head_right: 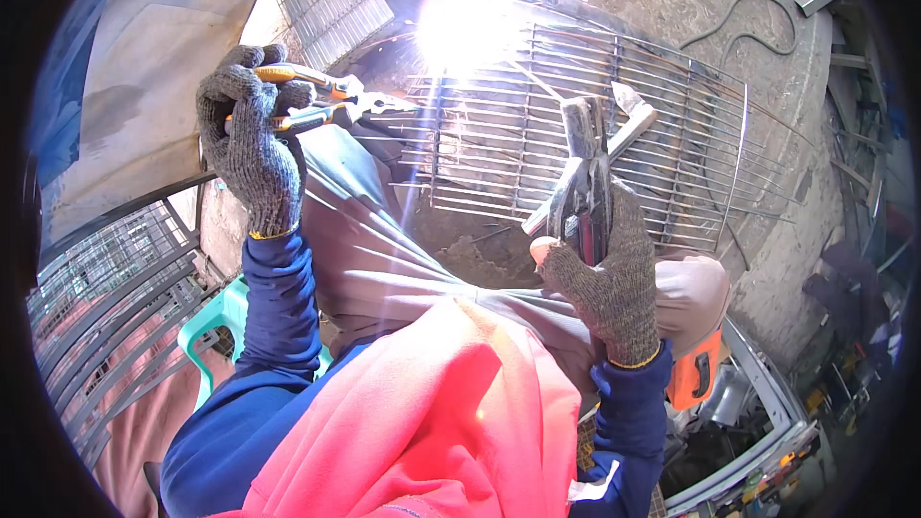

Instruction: Welding a metal grate using an electrode holder and pliers to align parts.

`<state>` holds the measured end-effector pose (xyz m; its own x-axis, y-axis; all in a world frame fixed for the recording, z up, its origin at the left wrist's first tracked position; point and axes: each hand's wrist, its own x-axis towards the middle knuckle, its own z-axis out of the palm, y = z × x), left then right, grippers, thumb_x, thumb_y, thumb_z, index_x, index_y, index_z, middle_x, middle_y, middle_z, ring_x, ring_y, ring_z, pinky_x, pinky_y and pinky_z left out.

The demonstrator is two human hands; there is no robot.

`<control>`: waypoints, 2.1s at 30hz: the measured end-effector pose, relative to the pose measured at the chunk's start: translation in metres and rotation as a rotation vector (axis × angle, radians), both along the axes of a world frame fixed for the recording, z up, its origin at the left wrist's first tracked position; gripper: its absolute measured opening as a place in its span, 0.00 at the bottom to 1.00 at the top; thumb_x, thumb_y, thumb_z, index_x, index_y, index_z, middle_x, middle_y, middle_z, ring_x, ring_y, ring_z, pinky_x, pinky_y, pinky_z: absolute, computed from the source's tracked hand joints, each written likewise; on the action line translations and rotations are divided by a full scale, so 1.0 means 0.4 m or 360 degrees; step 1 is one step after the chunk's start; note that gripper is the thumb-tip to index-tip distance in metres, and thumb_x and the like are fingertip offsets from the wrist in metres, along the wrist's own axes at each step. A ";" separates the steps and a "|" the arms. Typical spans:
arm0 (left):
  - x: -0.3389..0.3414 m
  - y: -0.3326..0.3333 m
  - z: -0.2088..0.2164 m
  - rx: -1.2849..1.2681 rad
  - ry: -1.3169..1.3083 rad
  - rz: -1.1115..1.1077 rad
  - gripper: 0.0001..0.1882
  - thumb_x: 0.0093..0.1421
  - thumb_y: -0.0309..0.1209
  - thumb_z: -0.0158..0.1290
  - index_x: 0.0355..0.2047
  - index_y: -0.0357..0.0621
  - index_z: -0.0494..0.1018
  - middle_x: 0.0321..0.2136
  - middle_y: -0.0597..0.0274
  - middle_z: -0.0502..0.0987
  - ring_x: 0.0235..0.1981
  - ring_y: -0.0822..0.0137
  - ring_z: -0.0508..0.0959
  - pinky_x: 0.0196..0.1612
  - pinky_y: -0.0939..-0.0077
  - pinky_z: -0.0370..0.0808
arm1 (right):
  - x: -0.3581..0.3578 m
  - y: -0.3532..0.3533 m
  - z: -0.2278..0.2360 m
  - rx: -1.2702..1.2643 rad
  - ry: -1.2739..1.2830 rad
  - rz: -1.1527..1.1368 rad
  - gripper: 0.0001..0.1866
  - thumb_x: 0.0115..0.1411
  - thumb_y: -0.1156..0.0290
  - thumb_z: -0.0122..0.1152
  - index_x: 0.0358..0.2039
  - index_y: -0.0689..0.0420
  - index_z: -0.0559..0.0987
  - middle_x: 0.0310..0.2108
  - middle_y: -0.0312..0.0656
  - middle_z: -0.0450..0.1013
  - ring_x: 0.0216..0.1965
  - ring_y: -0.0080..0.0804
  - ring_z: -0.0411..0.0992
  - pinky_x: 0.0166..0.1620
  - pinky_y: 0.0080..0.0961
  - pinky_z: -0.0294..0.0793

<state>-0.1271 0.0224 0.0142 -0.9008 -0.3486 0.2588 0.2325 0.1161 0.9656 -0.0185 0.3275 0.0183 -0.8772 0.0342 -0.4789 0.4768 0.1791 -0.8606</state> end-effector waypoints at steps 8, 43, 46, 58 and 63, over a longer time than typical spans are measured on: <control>0.009 0.005 -0.015 0.0127 0.0187 -0.0226 0.04 0.63 0.20 0.51 0.39 0.38 0.70 0.46 0.43 0.75 0.34 0.61 0.83 0.39 0.69 0.83 | 0.022 0.028 -0.017 -0.0104 0.0195 -0.0249 0.25 0.50 0.78 0.64 0.50 0.62 0.72 0.35 0.34 0.71 0.32 0.20 0.69 0.36 0.22 0.73; -0.092 -0.065 -0.122 0.1148 -0.0395 -0.0473 0.18 0.65 0.35 0.52 0.54 0.50 0.69 0.38 0.62 0.76 0.32 0.69 0.76 0.31 0.72 0.77 | 0.442 0.100 0.077 0.0096 0.0813 -0.1501 0.13 0.69 0.60 0.55 0.49 0.53 0.74 0.22 0.33 0.71 0.16 0.20 0.67 0.20 0.22 0.67; -0.185 -0.165 -0.230 0.1315 -0.0305 -0.0663 0.17 0.66 0.38 0.50 0.52 0.46 0.72 0.42 0.60 0.77 0.37 0.66 0.77 0.41 0.74 0.77 | 0.458 0.101 0.052 -0.0291 0.0955 -0.1590 0.11 0.67 0.64 0.57 0.47 0.52 0.75 0.20 0.33 0.70 0.14 0.20 0.66 0.18 0.23 0.65; -0.112 -0.200 -0.163 0.1117 -0.0663 -0.0863 0.24 0.66 0.48 0.48 0.55 0.46 0.73 0.53 0.55 0.76 0.51 0.57 0.76 0.52 0.62 0.74 | 0.456 0.115 0.024 -0.0061 0.0692 -0.1446 0.10 0.64 0.62 0.59 0.41 0.54 0.77 0.19 0.33 0.71 0.17 0.21 0.68 0.20 0.22 0.68; -0.073 -0.200 -0.134 0.0715 -0.0634 -0.1074 0.26 0.63 0.50 0.49 0.58 0.54 0.72 0.56 0.65 0.75 0.56 0.63 0.73 0.52 0.52 0.69 | 0.459 0.096 0.098 0.0091 0.0559 -0.1382 0.13 0.64 0.60 0.60 0.44 0.52 0.72 0.16 0.33 0.66 0.14 0.22 0.63 0.17 0.24 0.64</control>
<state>-0.1563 -0.0577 -0.0395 -0.9442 0.2938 -0.1491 -0.2469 -0.3315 0.9106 0.1651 0.3661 0.0574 -0.6273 0.7602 -0.1691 0.1781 -0.0713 -0.9814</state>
